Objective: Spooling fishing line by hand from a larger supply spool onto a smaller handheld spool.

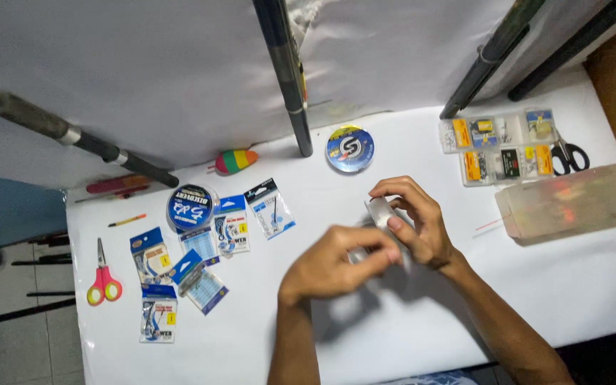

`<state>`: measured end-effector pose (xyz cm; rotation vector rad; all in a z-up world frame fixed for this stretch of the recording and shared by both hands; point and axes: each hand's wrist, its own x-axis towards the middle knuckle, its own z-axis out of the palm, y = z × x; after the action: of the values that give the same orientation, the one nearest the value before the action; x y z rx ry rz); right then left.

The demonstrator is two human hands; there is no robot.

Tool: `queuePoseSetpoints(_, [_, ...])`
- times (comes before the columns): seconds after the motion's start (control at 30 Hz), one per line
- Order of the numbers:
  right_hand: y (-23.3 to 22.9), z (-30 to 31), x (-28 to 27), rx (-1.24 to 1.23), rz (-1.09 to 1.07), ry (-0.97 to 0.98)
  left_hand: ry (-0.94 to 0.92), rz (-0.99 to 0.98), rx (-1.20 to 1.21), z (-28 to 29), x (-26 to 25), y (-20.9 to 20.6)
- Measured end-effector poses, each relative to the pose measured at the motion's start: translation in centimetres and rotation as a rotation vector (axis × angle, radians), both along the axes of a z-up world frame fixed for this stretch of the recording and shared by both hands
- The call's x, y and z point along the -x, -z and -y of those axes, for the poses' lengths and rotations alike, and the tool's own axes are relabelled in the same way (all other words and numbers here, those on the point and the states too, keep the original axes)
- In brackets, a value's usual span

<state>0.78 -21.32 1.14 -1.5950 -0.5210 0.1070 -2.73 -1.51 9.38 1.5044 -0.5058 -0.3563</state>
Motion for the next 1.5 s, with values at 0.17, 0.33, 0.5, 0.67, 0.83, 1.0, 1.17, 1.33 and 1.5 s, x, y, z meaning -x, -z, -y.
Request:
queuePoseSetpoints(0.17, [1.6, 0.3, 1.1, -0.083, -0.098, -0.137, -0.139, -0.192, 0.189, -1.4, -0.6, 5.5])
queuePoseSetpoints(0.33, [1.9, 0.6, 1.7, -0.256, -0.258, -0.155, -0.275, -0.239, 0.240, 0.0, -1.0, 7.2])
queuePoseSetpoints(0.5, [1.8, 0.9, 1.4, -0.316, -0.307, 0.063, -0.398, -0.267, 0.242, 1.4, -1.2, 7.3])
queuePoseSetpoints(0.67, [-0.8, 0.2, 1.3, -0.448, -0.316, 0.123, -0.460, -0.245, 0.221, 1.0, -1.1, 6.7])
queuePoseSetpoints(0.83, [0.0, -0.3, -0.4, -0.551, -0.378, 0.030, -0.488, -0.216, 0.205, 0.9, -1.1, 8.5])
queuePoseSetpoints(1.0, [-0.8, -2.4, -1.3, -0.750, -0.531, 0.049, -0.460, -0.213, 0.161, 0.8, -0.8, 6.7])
queuePoseSetpoints(1.17, [-1.7, -2.0, -0.3, -0.747, -0.416, 0.129, -0.380, -0.235, 0.030, 0.9, -0.6, 8.1])
queuePoseSetpoints(1.33, [-0.6, -1.3, 0.7, -0.482, -0.322, 0.264, -0.191, -0.311, -0.062, 0.0, 0.3, 7.2])
queuePoseSetpoints(1.5, [1.2, -1.2, 2.3, 0.128, 0.058, 0.427, 0.179, -0.285, -0.151, -1.4, 1.6, 6.9])
